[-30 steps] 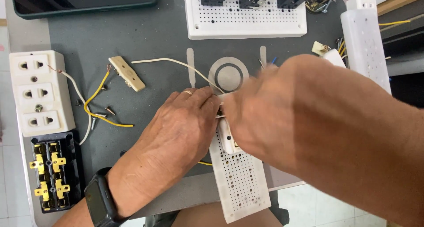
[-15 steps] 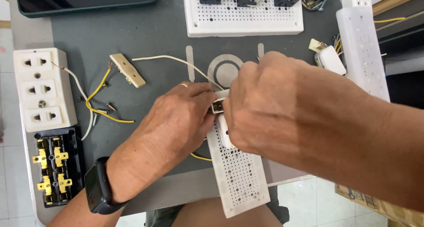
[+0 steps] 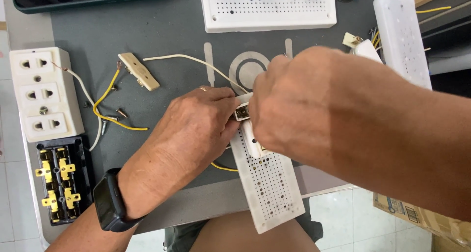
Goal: Wiring and assembling an electrical switch unit using a screwdriver and various components.
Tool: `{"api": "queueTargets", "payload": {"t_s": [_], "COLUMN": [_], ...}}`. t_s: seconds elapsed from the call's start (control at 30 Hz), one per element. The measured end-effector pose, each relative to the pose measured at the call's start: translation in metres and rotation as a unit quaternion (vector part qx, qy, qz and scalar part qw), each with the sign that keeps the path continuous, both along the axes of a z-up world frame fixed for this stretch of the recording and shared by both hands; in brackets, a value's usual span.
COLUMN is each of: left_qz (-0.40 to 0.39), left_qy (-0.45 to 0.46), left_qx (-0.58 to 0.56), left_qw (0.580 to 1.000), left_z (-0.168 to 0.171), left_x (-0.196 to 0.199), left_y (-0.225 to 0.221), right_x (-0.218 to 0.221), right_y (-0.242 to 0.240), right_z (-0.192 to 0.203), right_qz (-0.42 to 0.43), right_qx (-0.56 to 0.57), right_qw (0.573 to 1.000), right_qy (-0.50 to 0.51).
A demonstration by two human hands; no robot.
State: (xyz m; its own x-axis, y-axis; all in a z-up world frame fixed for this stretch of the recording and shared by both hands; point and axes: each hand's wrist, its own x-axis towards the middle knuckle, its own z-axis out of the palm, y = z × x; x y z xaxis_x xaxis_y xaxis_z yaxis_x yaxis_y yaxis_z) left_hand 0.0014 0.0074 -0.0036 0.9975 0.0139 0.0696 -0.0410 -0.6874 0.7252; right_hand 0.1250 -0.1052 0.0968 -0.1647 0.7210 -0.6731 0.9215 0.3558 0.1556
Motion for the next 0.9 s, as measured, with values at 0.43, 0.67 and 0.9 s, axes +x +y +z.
{"api": "queueTargets", "payload": {"t_s": [0.43, 0.67, 0.9], "left_qz": [-0.016, -0.008, 0.036], "left_qy": [0.011, -0.008, -0.148], "left_qx": [0.021, 0.027, 0.044], "left_qw": [1.000, 1.000, 0.987], "left_z": [0.001, 0.000, 0.003], "left_x": [0.001, -0.002, -0.008], "left_y": [0.001, 0.000, -0.001], "right_x": [-0.012, 0.001, -0.007], "right_y": [0.025, -0.003, -0.086], "right_z": [0.007, 0.004, 0.000], "right_qz": [-0.090, -0.139, -0.455], "right_qx": [-0.169, -0.081, 0.212], "right_qw": [0.981, 0.987, 0.865], "right_qy": [-0.016, -0.005, -0.010]}}
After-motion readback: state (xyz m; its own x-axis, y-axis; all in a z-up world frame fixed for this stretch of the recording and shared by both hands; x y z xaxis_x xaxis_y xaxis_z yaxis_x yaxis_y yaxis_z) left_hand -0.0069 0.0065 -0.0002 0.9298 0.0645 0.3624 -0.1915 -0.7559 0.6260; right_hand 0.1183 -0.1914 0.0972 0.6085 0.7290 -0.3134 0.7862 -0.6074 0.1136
